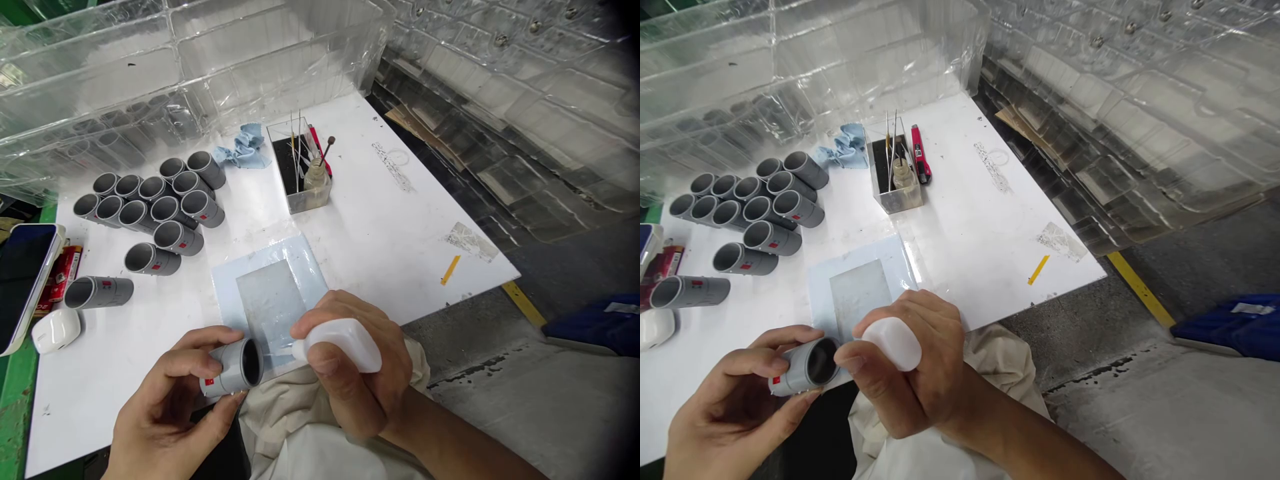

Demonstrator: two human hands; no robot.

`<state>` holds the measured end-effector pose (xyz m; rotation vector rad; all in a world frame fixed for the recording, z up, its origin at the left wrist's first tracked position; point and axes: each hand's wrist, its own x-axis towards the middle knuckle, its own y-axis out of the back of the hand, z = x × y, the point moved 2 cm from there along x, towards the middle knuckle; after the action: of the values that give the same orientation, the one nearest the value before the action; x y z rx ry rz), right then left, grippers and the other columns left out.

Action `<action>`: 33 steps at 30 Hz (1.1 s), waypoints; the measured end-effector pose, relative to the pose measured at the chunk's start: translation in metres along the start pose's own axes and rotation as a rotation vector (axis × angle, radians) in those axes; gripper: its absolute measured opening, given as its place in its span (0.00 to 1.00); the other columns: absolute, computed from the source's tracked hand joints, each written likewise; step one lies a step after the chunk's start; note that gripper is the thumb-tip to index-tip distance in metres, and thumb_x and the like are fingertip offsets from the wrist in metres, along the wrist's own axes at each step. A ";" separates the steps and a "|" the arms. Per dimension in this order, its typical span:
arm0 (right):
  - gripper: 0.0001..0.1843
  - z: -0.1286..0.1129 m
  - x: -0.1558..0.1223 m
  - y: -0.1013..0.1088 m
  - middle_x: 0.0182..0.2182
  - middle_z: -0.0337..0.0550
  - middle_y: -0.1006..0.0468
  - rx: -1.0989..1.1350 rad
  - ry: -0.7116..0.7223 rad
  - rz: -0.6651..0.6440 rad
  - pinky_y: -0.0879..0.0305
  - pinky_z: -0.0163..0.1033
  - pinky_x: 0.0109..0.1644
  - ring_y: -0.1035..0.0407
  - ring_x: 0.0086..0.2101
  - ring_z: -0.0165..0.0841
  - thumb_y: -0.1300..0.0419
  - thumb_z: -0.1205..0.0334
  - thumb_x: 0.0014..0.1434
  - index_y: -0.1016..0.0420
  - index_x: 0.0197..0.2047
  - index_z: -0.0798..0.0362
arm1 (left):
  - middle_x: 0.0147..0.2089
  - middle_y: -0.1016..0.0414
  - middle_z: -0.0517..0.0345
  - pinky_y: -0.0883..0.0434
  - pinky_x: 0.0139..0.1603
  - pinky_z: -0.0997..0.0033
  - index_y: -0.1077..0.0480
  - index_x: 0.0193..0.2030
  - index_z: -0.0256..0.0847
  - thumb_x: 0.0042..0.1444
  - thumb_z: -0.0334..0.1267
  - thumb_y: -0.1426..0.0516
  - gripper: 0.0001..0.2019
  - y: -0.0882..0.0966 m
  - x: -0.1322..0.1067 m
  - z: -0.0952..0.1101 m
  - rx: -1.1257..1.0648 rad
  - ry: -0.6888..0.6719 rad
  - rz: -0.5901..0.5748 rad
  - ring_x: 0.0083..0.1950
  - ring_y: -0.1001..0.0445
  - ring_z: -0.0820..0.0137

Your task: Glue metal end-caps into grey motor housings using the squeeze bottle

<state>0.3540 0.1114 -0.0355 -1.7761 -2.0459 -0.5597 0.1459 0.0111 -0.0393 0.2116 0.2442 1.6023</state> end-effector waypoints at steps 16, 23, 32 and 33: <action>0.19 0.003 -0.002 0.004 0.28 0.43 0.18 0.094 -0.124 0.068 0.35 0.41 0.21 0.30 0.22 0.33 0.43 0.52 0.71 0.22 0.31 0.50 | 0.60 0.23 0.51 0.17 0.46 0.71 0.25 0.53 0.50 0.61 0.19 0.38 0.21 -0.002 0.002 0.002 0.003 -0.058 0.050 0.63 0.25 0.60; 0.16 0.001 -0.002 0.001 0.28 0.43 0.18 0.060 -0.055 0.078 0.35 0.43 0.25 0.29 0.23 0.35 0.44 0.53 0.72 0.20 0.38 0.52 | 0.58 0.21 0.51 0.18 0.49 0.71 0.24 0.48 0.49 0.62 0.21 0.39 0.17 0.003 0.004 0.004 -0.010 -0.029 -0.012 0.63 0.24 0.60; 0.15 0.002 0.000 0.000 0.28 0.42 0.19 0.011 -0.047 0.032 0.33 0.43 0.27 0.29 0.25 0.34 0.44 0.53 0.72 0.22 0.36 0.49 | 0.59 0.21 0.51 0.18 0.49 0.70 0.25 0.49 0.50 0.60 0.19 0.39 0.19 0.004 0.005 0.007 0.024 -0.092 -0.068 0.62 0.24 0.60; 0.15 0.001 0.000 0.000 0.29 0.42 0.18 0.004 -0.035 0.035 0.33 0.43 0.27 0.29 0.25 0.34 0.44 0.53 0.72 0.23 0.36 0.49 | 0.59 0.21 0.51 0.18 0.49 0.70 0.25 0.49 0.50 0.60 0.19 0.39 0.19 0.004 0.005 0.007 0.029 -0.094 -0.072 0.62 0.24 0.60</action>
<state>0.3538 0.1120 -0.0368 -1.8283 -2.0332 -0.5171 0.1439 0.0160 -0.0317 0.2967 0.2010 1.5144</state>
